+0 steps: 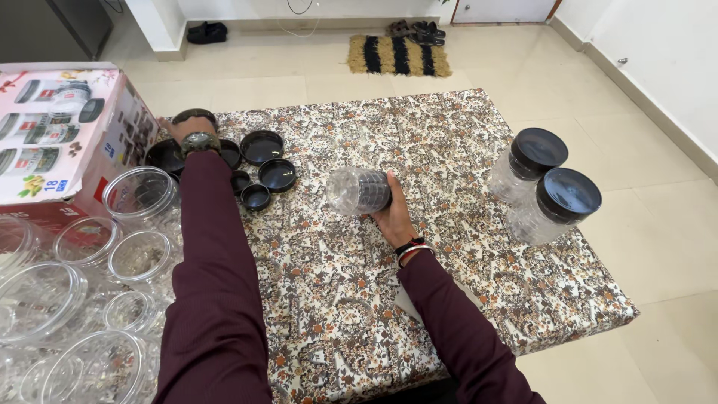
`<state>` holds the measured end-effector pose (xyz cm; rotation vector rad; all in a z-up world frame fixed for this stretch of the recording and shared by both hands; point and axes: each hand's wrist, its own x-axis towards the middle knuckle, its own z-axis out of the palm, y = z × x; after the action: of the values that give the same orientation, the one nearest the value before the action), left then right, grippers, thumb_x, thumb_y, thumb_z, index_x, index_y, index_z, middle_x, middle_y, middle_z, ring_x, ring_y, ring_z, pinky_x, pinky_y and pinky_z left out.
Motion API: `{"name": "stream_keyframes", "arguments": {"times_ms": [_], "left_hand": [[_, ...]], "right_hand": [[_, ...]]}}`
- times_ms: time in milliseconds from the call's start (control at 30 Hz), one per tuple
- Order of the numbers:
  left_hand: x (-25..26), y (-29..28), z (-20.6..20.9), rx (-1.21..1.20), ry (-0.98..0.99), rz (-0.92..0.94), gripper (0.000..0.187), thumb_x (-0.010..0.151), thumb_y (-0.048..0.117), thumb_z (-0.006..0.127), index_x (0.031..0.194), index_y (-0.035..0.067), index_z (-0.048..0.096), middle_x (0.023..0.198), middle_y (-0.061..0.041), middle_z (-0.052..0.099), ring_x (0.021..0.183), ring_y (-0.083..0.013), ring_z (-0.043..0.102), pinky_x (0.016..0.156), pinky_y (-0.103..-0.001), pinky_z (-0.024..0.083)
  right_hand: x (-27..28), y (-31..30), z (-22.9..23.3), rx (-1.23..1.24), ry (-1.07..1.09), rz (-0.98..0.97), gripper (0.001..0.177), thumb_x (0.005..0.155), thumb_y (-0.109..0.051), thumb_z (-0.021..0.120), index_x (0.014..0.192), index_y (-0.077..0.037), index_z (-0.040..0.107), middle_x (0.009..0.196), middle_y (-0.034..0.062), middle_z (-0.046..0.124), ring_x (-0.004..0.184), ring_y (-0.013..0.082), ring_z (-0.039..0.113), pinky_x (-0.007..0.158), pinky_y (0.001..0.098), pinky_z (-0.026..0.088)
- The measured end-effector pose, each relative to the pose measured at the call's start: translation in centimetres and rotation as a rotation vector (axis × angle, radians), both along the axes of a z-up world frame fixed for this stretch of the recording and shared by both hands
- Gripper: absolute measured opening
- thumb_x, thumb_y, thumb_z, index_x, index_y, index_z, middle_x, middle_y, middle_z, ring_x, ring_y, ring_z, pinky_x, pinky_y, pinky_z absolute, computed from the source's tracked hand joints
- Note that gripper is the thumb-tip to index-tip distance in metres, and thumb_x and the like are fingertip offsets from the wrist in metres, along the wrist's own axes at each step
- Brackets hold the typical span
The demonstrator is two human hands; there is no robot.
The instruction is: The person sits on the floor and repeatedly picks up clear plastic jars and black lids. They align and screw the lids onto the jars, then place the assembled containers aside. The person handles multiple jars and lids one at a time throughout the clip.
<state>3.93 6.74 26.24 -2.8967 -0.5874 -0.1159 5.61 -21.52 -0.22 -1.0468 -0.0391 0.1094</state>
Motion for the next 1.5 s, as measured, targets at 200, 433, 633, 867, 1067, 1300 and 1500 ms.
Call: {"name": "stream_keyframes", "arguments": {"times_ms": [200,433,633,867,1067,1300,1500], "left_hand": [[2.0,1.5,-3.2,0.15,-0.04,0.122,0.044,0.087,0.047,0.064,0.106,0.009,0.077,0.126,-0.022,0.065,0.127,-0.044,0.055,0.112,-0.075,-0.004],[6.1,0.9,-6.6,-0.204,-0.311,-0.107,0.043,0.093,0.024,0.061,0.132,0.004,0.063,0.163,-0.02,0.036,0.149,-0.0355,0.032,0.119,-0.064,0.003],[9.3,-4.8,-11.6,-0.89,-0.876,-0.421,0.028,0.094,0.013,0.062,0.122,0.01,0.067,0.145,-0.014,0.057,0.139,-0.0306,0.049,0.119,-0.046,0.037],[3.9,-8.2,-17.9,-1.172,-0.738,-0.771,0.03,0.107,0.034,0.056,0.126,0.015,0.069,0.132,-0.01,0.07,0.127,-0.0264,0.064,0.113,-0.044,0.049],[-1.5,-8.9,-22.3,-0.41,-0.369,-0.965,0.088,0.08,0.057,0.075,0.152,0.024,0.037,0.16,-0.009,0.033,0.149,-0.0302,0.027,0.122,-0.056,0.017],[-0.6,-9.0,-26.5,-0.243,-0.505,-0.848,0.104,0.078,0.054,0.083,0.159,0.027,0.023,0.165,-0.011,0.026,0.151,-0.0327,0.02,0.12,-0.061,0.012],[-1.3,-7.5,-26.8,-0.355,-0.48,-0.802,0.102,0.07,0.041,0.089,0.154,0.023,0.035,0.151,-0.007,0.045,0.144,-0.0291,0.039,0.125,-0.059,0.022]], "right_hand": [[0.1,0.0,-0.3,0.003,-0.015,0.005,0.069,0.096,-0.062,0.05,0.131,-0.004,0.055,0.125,0.0155,0.062,0.117,0.0258,0.062,0.1,0.0443,0.056],[0.7,-0.1,-0.9,0.05,-0.039,0.029,0.065,0.097,-0.06,0.052,0.13,-0.004,0.055,0.124,0.0144,0.062,0.116,0.0248,0.062,0.1,0.0447,0.056],[1.5,-0.3,-1.6,0.017,-0.022,-0.017,0.062,0.094,-0.057,0.052,0.132,-0.008,0.054,0.123,0.0106,0.063,0.114,0.0207,0.063,0.098,0.0403,0.057],[2.7,-1.3,-2.1,-0.348,-0.119,-0.336,0.057,0.097,-0.049,0.058,0.139,-0.011,0.055,0.113,0.0108,0.064,0.097,0.0222,0.067,0.076,0.0332,0.06],[2.4,-0.7,-1.6,-0.589,-0.278,-0.39,0.06,0.094,-0.042,0.067,0.143,-0.011,0.052,0.117,0.0125,0.064,0.098,0.0208,0.068,0.073,0.0302,0.061],[0.4,0.6,-0.7,-0.799,-0.414,-0.255,0.056,0.093,-0.042,0.07,0.137,-0.01,0.059,0.122,0.0109,0.062,0.108,0.0222,0.066,0.087,0.0342,0.06],[-2.0,1.5,1.5,-1.085,-0.516,-0.224,0.065,0.09,-0.05,0.072,0.139,-0.01,0.058,0.117,0.0118,0.059,0.11,0.0267,0.064,0.096,0.0407,0.055]]}}
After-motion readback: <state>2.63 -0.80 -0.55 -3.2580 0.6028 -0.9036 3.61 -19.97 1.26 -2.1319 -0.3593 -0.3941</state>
